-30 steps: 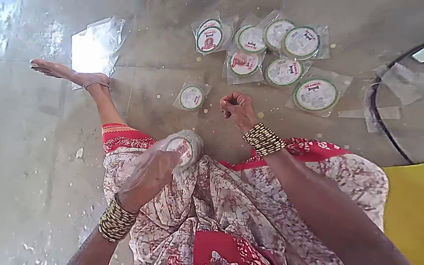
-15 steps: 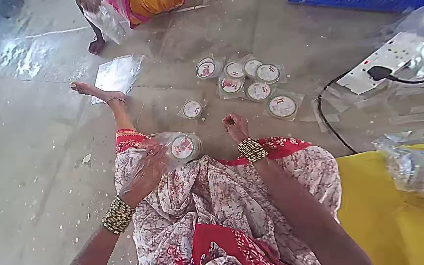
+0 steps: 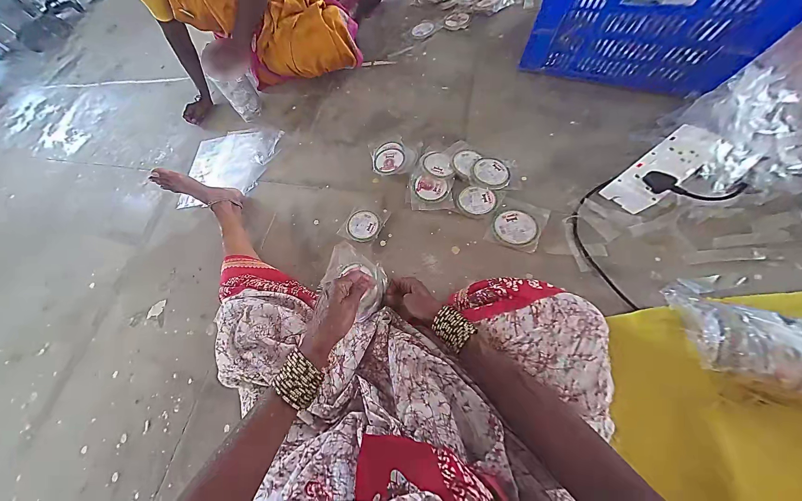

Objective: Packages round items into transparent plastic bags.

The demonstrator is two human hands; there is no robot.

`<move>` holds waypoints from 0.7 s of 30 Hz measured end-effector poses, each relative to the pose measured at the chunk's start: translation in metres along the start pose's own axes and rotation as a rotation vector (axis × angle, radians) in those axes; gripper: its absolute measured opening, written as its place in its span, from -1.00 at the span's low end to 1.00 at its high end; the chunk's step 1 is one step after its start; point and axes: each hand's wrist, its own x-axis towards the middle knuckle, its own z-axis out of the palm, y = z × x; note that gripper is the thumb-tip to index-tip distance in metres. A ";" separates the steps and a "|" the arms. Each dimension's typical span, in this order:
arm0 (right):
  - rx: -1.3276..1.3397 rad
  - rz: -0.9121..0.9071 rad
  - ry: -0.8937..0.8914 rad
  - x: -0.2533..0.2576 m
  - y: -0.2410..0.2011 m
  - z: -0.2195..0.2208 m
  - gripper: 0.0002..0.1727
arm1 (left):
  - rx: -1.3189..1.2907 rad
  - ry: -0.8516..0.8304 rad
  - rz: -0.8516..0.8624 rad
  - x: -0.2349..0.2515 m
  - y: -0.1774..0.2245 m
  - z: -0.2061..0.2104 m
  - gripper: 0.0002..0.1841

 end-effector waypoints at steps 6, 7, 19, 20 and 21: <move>0.286 0.010 0.270 0.021 -0.007 -0.001 -0.89 | 0.590 -0.030 -0.059 0.013 -0.017 -0.013 -0.08; 0.201 0.021 0.336 0.026 -0.005 -0.003 -0.86 | 0.634 -0.056 -0.124 0.015 -0.015 -0.015 -0.17; -0.382 0.118 0.246 0.057 -0.059 0.033 -0.68 | 0.466 -0.007 -0.282 0.025 -0.019 -0.036 -0.51; -0.354 0.110 0.226 0.061 -0.057 0.032 -0.69 | 0.456 0.004 -0.313 0.023 -0.020 -0.038 -0.49; -0.330 0.092 0.243 0.061 -0.060 0.026 -0.70 | 0.435 0.026 -0.333 0.021 -0.025 -0.041 -0.48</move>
